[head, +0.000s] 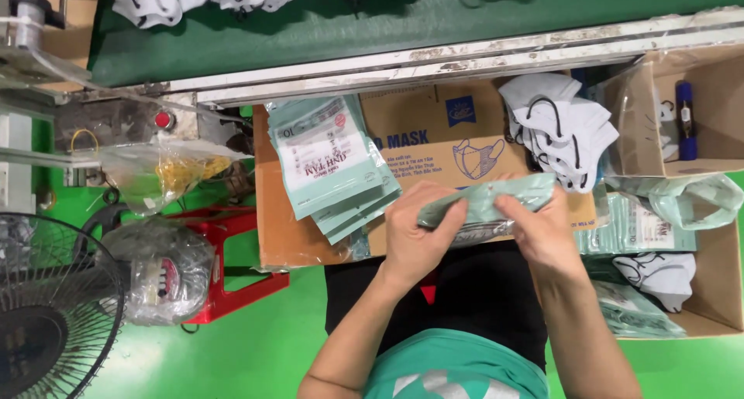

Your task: Packing multiple face masks into individual retail pouches.

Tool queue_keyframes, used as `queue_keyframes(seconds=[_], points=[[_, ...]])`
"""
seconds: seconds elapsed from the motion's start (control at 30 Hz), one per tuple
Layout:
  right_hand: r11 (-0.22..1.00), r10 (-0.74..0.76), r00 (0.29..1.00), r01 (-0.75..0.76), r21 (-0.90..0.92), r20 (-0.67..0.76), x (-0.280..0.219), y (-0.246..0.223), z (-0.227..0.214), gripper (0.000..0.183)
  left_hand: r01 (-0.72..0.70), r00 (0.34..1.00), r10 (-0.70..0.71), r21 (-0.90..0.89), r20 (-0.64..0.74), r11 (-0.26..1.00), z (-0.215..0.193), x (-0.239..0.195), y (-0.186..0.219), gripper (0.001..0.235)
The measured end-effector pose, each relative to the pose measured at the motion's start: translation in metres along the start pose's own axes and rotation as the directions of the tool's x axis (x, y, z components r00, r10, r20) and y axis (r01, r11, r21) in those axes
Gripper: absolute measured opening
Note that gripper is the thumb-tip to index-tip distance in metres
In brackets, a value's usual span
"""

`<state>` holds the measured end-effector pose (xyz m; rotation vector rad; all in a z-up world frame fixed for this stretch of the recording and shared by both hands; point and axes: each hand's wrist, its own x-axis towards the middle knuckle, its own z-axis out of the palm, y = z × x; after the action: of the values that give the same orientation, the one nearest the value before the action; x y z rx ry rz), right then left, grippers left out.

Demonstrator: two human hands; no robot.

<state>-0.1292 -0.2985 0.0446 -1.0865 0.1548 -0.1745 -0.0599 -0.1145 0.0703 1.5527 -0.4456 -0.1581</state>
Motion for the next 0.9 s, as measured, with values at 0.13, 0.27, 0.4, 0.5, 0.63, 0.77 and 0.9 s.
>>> queue_keyframes(seconds=[0.13,0.27,0.4,0.5,0.63,0.77,0.9], points=[[0.803,-0.298,0.884,0.028,-0.596,-0.361,0.019,-0.010,-0.047,0.017,-0.070,0.993,0.096,0.321,-0.065,0.944,-0.040,0.010,-0.012,0.029],[0.508,-0.615,0.767,0.211,-0.835,-0.180,0.063,-0.022,-0.051,0.036,0.127,0.944,0.089,0.597,-0.318,0.792,-0.136,0.016,-0.061,0.057],[0.226,-0.605,0.788,0.307,-0.925,0.114,0.106,-0.004,-0.019,0.055,0.305,0.873,-0.023,0.510,-0.487,0.804,-0.197,0.010,-0.148,0.058],[0.981,0.092,0.992,-0.106,0.164,0.092,0.145,0.076,0.008,0.062,0.497,0.775,-0.350,0.166,-0.526,0.852,-0.200,0.005,-0.191,0.069],[0.509,0.095,0.951,0.206,-0.836,0.293,0.157,0.161,0.075,0.063,0.284,0.890,-0.160,0.244,-0.427,0.927,-0.164,-0.014,-0.182,0.071],[0.288,-0.044,0.869,0.484,-0.827,0.493,0.164,0.074,0.091,0.062,0.298,0.861,-0.059,0.407,-0.506,0.863,-0.142,-0.011,-0.112,0.088],[-0.046,-0.223,0.828,0.518,-0.854,0.515,0.210,-0.015,0.037,0.054,0.180,0.960,0.056,0.762,-0.273,0.622,-0.115,-0.025,-0.086,0.098]])
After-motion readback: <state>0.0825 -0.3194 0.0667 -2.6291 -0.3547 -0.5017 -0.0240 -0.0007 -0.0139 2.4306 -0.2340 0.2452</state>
